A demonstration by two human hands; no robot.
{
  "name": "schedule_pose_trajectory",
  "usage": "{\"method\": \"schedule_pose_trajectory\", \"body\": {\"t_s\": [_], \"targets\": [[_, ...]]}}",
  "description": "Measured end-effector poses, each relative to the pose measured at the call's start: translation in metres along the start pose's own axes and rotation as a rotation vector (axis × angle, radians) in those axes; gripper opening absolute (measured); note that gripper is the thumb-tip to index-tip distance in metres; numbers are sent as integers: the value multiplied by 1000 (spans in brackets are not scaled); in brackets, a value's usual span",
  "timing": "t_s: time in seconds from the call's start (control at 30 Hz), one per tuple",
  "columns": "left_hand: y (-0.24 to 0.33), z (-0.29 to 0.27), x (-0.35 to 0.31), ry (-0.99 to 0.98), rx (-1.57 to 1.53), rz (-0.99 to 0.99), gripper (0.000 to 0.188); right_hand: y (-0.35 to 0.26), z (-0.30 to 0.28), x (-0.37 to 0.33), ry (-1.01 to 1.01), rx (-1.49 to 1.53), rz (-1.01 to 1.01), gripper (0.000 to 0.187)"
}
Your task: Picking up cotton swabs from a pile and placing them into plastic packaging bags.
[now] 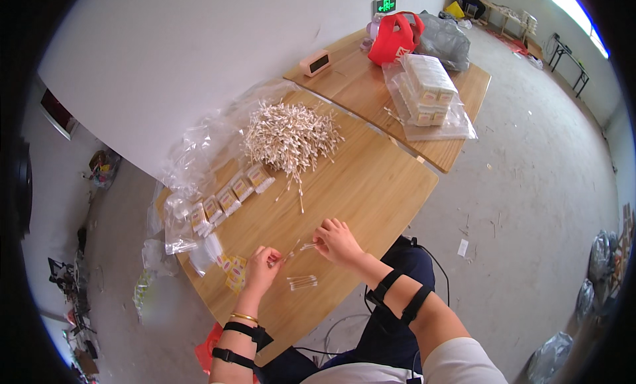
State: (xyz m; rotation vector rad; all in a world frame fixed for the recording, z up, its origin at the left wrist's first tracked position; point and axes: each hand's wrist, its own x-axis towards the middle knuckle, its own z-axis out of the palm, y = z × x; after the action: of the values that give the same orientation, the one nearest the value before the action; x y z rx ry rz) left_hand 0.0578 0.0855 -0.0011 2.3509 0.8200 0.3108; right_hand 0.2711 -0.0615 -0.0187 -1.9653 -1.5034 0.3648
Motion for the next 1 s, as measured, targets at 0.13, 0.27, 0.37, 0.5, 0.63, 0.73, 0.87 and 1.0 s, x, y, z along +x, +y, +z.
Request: {"method": "schedule_pose_trajectory", "body": {"t_s": [0.13,0.27,0.37,0.5,0.63,0.73,0.87,1.0], "targets": [[3,8,0,53,-38,41,13,-3,5,-7,22,30,-27,11],[6,15,2,37,-53,-13,11,-16,20,-15,-2,60,-125,9],[7,17,-1,27,-122,14,11,-30,33,-14,-62,63,-161,11],[14,8,-17,-22,-15,38,24,-41,26,-8,110,174,-124,13],[25,19,-46,83,104,96,57,-18,22,9,130,81,-165,15],[35,43,-70,-38,379,160,79,-19,21,17,62,64,-183,13],[31,58,-74,-115,442,60,91,-16,13,17,-49,21,-145,7],[33,58,-70,-102,468,46,88,10,-4,4,29,-35,-93,5]]}}
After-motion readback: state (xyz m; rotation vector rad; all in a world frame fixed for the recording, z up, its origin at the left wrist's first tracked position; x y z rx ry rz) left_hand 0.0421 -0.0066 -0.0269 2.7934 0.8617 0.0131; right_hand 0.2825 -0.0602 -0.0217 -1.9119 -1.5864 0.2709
